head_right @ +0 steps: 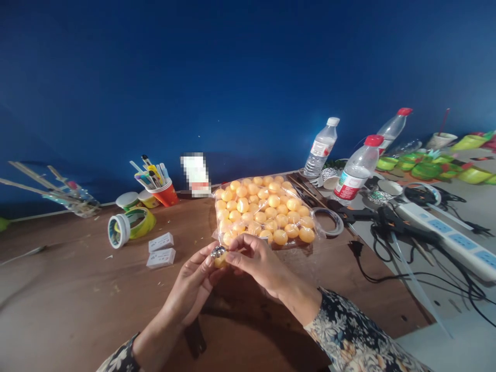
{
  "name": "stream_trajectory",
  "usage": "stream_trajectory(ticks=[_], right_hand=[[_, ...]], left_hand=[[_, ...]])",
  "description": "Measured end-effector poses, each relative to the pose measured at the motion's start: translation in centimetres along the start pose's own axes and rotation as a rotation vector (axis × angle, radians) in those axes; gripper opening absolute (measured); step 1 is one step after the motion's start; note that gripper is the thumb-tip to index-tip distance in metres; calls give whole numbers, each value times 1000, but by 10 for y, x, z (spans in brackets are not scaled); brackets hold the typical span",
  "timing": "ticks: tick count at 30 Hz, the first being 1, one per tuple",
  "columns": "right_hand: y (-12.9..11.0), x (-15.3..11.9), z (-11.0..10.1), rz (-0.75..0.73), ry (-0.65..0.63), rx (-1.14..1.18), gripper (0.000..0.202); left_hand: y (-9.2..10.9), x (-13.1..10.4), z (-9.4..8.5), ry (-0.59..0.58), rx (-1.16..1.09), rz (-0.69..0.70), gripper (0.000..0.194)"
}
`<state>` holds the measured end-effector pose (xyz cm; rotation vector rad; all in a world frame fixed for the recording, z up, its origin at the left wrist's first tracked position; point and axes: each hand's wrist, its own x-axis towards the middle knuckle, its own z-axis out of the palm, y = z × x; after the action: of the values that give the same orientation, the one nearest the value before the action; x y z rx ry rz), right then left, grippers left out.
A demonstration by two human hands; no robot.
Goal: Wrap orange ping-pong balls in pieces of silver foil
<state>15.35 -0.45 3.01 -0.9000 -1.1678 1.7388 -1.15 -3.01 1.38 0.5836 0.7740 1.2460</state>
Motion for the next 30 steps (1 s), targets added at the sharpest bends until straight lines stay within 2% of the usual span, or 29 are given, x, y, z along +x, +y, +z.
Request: stream_trajectory(ticks=[5, 9, 16, 22, 25, 30], right_hand=[[10, -2, 3, -183, 47, -298, 43], [13, -3, 7, -270, 83, -419, 36], [12, -5, 11, -396, 138, -514, 24], [17, -2, 9, -282, 62, -345, 29], [18, -3, 10, -305, 82, -293, 30], [13, -10, 14, -488, 174, -564, 21]], left_hand=[[2, -2, -1, -33, 18, -27, 25], [1, -4, -1, -48, 25, -9, 28], [-1, -4, -4, -80, 30, 2, 28], [1, -4, -1, -74, 124, 122, 28], [1, -3, -1, -17, 156, 177, 25], [1, -1, -3, 57, 195, 211, 24]])
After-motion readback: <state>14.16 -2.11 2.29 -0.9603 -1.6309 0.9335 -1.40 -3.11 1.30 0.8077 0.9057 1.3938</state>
